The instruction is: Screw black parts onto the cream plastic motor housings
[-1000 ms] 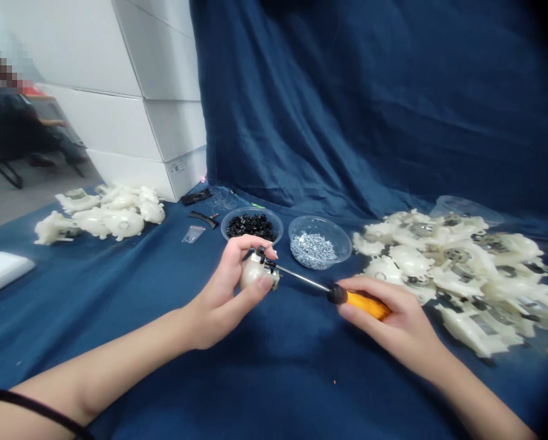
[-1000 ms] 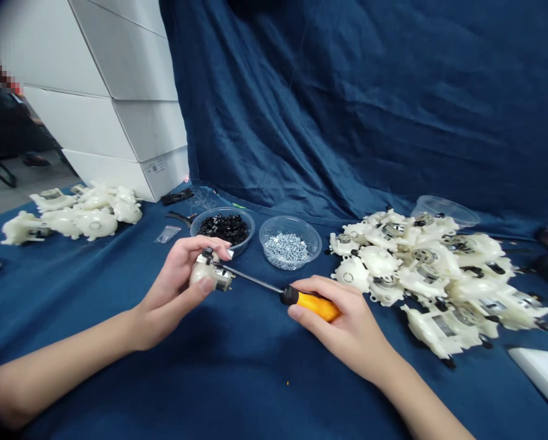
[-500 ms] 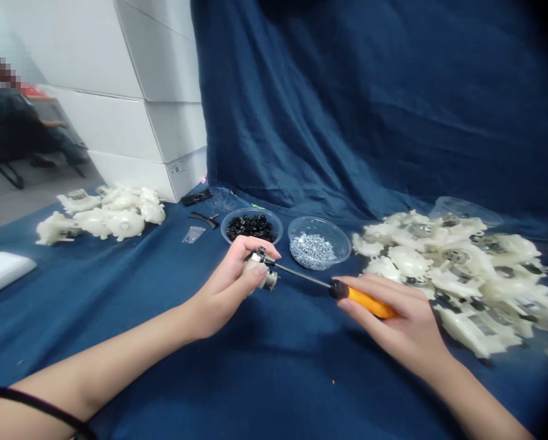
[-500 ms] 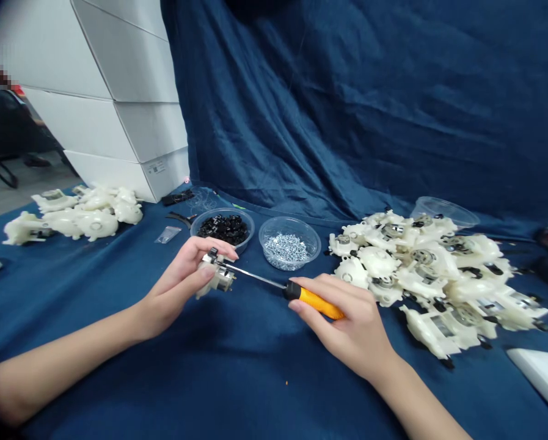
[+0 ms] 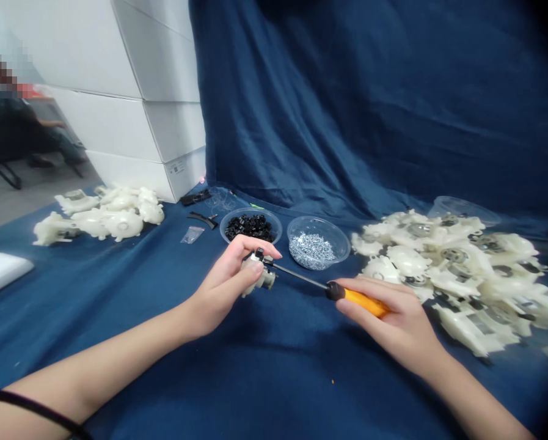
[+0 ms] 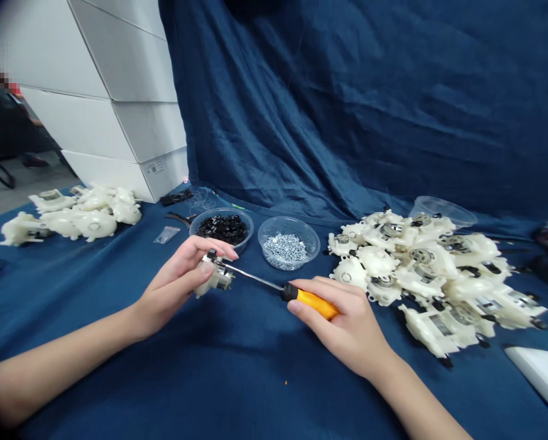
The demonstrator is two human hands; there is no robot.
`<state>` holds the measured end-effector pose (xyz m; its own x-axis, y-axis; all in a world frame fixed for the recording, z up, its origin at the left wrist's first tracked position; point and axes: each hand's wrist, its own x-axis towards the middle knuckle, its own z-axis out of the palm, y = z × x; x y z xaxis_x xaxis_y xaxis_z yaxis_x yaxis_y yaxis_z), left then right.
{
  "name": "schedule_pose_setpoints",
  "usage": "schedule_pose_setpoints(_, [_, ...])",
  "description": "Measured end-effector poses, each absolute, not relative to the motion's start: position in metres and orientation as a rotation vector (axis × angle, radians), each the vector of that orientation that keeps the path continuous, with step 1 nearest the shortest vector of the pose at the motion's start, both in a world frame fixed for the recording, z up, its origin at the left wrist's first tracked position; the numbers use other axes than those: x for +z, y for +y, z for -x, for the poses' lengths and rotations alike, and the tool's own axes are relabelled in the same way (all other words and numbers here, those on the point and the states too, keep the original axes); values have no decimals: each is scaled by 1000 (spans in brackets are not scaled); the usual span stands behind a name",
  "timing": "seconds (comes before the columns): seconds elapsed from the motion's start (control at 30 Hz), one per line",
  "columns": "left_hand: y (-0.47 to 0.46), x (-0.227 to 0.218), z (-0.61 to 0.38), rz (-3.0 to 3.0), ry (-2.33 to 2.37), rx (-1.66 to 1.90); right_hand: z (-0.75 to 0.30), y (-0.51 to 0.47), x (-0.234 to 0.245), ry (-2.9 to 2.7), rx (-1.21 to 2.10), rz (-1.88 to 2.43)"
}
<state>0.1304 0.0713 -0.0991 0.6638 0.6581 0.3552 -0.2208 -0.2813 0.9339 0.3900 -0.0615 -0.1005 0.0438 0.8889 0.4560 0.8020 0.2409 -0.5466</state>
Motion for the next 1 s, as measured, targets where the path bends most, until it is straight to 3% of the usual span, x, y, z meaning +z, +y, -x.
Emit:
schedule_pose_setpoints(0.47, [69, -92, -129, -1863, 427, 737, -393, -63, -99, -1796, 56, 1556])
schedule_pose_setpoints(0.73, [72, -104, -129, -2097, 459, 900, -395, -63, -98, -1749, 193, 1565])
schedule_pose_setpoints(0.83, [74, -106, -127, -2127, 457, 817, -394, -63, -94, -1567, 507, 1630])
schedule_pose_setpoints(1.0, [78, -105, -126, -2291, 359, 816, -399, -62, -90, -1183, 1484, 1517])
